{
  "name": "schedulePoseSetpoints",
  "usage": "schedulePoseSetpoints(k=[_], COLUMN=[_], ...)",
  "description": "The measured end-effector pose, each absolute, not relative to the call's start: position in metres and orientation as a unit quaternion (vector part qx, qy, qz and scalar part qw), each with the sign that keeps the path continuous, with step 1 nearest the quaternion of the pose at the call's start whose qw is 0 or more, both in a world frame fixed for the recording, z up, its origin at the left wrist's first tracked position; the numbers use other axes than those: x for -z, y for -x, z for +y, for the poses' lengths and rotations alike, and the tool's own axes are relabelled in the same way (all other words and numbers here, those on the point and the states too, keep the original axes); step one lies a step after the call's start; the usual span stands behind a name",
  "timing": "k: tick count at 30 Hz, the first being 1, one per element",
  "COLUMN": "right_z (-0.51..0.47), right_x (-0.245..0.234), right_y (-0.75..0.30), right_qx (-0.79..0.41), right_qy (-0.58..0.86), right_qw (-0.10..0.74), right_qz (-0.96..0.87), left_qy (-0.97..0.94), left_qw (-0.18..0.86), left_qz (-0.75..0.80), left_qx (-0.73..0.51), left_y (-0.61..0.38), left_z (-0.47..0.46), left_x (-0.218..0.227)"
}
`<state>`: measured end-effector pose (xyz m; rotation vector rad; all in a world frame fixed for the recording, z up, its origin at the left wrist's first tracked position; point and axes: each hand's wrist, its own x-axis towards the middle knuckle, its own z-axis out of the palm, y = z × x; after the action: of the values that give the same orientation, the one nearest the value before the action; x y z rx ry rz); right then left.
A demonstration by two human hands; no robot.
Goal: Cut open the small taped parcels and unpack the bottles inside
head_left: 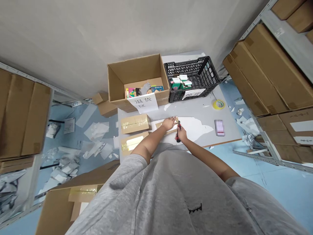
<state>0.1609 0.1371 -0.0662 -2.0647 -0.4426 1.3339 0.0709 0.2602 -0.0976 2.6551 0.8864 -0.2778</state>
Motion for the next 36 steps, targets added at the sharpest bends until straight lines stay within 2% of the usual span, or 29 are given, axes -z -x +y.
schedulePoseSetpoints(k=[11,19,24,30,36], right_z=[0.141,0.146,0.138,0.162,0.179], right_x=[0.07,0.072,0.078,0.096,0.11], right_y=[-0.17,-0.188,-0.212,-0.23,-0.232], right_qx=[-0.502,-0.525,-0.458,-0.458,-0.488], right_qy=[0.8,0.783,0.801,0.812,0.81], right_qw=[0.276,0.302,0.341,0.267,0.259], right_qz=[-0.179,-0.145,-0.178,-0.244,-0.199], left_qy=[-0.927,-0.935,-0.948,-0.946,-0.934], left_qw=[0.179,0.143,0.157,0.21,0.22], left_qz=[0.321,0.322,0.278,0.246,0.276], left_qx=[0.081,0.04,0.013,-0.038,-0.058], left_y=[-0.071,-0.067,-0.065,-0.05,-0.039], left_z=[0.265,0.259,0.263,0.258,0.232], left_x=[0.103,0.116,0.12,0.117,0.112])
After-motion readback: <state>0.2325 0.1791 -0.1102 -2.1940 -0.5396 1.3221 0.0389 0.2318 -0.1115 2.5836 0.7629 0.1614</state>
